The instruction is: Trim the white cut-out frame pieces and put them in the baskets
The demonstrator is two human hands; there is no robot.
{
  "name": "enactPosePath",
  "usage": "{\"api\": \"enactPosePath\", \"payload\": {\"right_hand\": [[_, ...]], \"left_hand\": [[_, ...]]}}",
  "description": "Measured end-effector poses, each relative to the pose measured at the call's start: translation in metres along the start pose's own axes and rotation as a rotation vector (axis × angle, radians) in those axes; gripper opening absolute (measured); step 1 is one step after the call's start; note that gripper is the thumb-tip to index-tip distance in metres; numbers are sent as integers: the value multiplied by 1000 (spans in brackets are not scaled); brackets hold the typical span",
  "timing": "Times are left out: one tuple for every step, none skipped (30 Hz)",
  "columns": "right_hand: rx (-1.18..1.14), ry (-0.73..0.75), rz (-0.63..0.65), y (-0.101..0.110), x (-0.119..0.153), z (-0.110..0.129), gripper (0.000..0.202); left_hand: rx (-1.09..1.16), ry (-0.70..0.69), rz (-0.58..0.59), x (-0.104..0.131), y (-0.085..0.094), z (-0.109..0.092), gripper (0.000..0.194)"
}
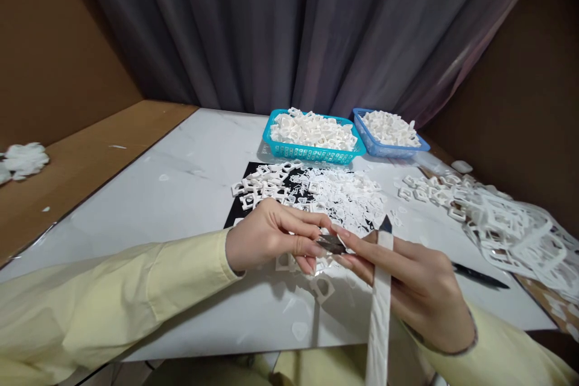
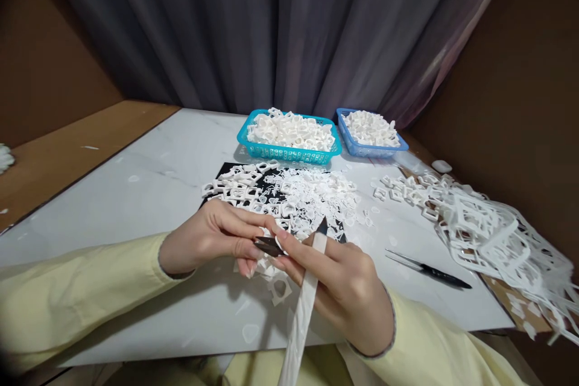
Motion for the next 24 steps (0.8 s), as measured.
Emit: {"api": "enactPosePath", "payload": {"right_hand": [[4, 0, 2, 0, 0, 0, 35], [8, 6, -1, 0, 1, 0, 36], [14, 12, -8, 0, 1, 0, 36], [22, 17, -15, -1, 1, -1, 36], [33, 25, -25, -1, 1, -1, 36], [46, 32, -37, -2, 1, -1, 35], [60, 42, -49, -2, 1, -1, 35], [69, 53, -59, -3, 1, -1, 34], [76, 63, -64, -3, 1, -2, 34], [81, 72, -69, -4, 1, -1, 33], [85, 77, -74, -4, 1, -1, 33], [87, 78, -77, -5, 1, -1, 33], [89, 79, -78, -5, 1, -1, 33], [94, 78, -75, -5, 1, -1, 33], [100, 76, -71, -5, 1, -1, 34], [104, 74, -64, -5, 1, -1, 34], [113, 71, -55, -5, 2, -1, 34], [126, 70, -48, -4, 3, -1, 34], [142, 73, -47, -4, 4, -1, 35], [162, 76, -47, -4, 5, 0, 35], [187, 80, -47, -4, 5, 0, 35], [213, 88, -51, -4, 6, 0, 35], [239, 99, -56, -4, 7, 1, 35], [262, 108, -60, -4, 7, 2, 35]], "left_hand": [[-2, -2, -2, 0, 0, 0, 11], [-2, -7, 1, 0, 0, 0, 10], [0, -10, 2, 0, 0, 0, 10], [2, -13, 1, 0, 0, 1, 10], [5, -13, -2, 0, 0, 1, 11], [10, -12, -4, 0, 0, 2, 11], [13, -9, -5, 1, 0, 2, 11], [15, -4, -4, 1, 0, 3, 12], [17, -2, -5, 1, -1, 4, 12], [19, 1, -3, 2, -1, 4, 12], [19, 4, -4, 2, -1, 4, 12], [19, 7, -5, 2, -2, 5, 12], [19, 9, -7, 2, -2, 4, 12], [21, 10, -9, 2, -3, 4, 11], [23, 9, -9, 2, -3, 4, 11], [26, 7, -9, 2, -3, 3, 11], [28, 5, -11, 2, -4, 3, 11], [31, 4, -14, 2, -4, 2, 11], [33, 4, -20, 2, -4, 2, 11], [33, 3, -24, 2, -4, 2, 12], [32, 2, -28, 2, -3, 2, 12], [29, 0, -28, 1, -3, 3, 12], [26, -4, -26, 1, -3, 3, 11], [25, -11, -23, 1, -3, 3, 10]]}}
Point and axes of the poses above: each hand's wrist, its own x-axis away from the middle knuckle, its own y-axis out of the back of the hand, z = x × y, the point moved 3 cm from there along -x, towards the middle knuckle, and after that the axes turned 14 degrees about -y, right-handed, at the moved point
